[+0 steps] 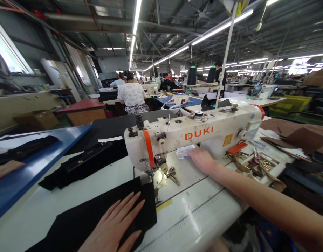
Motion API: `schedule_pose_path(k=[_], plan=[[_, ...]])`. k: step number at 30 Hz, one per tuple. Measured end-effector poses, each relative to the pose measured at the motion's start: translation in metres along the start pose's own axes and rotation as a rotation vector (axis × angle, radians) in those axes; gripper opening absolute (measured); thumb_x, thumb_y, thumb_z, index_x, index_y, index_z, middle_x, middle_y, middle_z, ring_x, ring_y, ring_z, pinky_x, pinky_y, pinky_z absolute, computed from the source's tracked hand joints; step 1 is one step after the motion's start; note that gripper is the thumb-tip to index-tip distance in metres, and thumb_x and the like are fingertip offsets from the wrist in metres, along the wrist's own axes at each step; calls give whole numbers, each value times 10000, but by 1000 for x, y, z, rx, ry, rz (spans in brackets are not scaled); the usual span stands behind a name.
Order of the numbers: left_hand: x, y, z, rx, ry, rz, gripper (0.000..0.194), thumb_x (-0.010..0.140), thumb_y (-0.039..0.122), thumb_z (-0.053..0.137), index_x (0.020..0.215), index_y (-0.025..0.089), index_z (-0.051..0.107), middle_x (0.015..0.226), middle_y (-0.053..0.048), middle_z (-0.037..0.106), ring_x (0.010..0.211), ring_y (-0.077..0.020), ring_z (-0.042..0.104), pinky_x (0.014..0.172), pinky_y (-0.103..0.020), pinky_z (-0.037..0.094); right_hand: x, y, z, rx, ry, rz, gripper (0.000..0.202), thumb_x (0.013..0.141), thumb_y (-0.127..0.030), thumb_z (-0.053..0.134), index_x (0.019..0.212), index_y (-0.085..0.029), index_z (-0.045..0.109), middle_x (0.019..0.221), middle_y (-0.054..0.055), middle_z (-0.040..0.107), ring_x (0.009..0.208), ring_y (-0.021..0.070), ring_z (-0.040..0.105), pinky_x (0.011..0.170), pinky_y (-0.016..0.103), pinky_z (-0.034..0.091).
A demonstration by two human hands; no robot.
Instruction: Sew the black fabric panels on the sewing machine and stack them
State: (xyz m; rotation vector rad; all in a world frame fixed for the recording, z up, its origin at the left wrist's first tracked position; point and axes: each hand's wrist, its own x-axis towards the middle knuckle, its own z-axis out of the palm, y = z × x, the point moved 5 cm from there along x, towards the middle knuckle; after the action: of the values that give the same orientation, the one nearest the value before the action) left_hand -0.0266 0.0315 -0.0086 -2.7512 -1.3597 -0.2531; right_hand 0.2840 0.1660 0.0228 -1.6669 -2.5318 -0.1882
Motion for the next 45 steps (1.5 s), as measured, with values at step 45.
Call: schedule_pose_path(k=[45], plan=[[30,43,-43,5,510,104,255,966,176,411,950,152,664,909,-67,711,844,-190,659,786,-356,558,-43,-164,-17,219,366,-485,175,906,-186,597,734,-180,628,737,18,613,754,176,524,682,301,399]])
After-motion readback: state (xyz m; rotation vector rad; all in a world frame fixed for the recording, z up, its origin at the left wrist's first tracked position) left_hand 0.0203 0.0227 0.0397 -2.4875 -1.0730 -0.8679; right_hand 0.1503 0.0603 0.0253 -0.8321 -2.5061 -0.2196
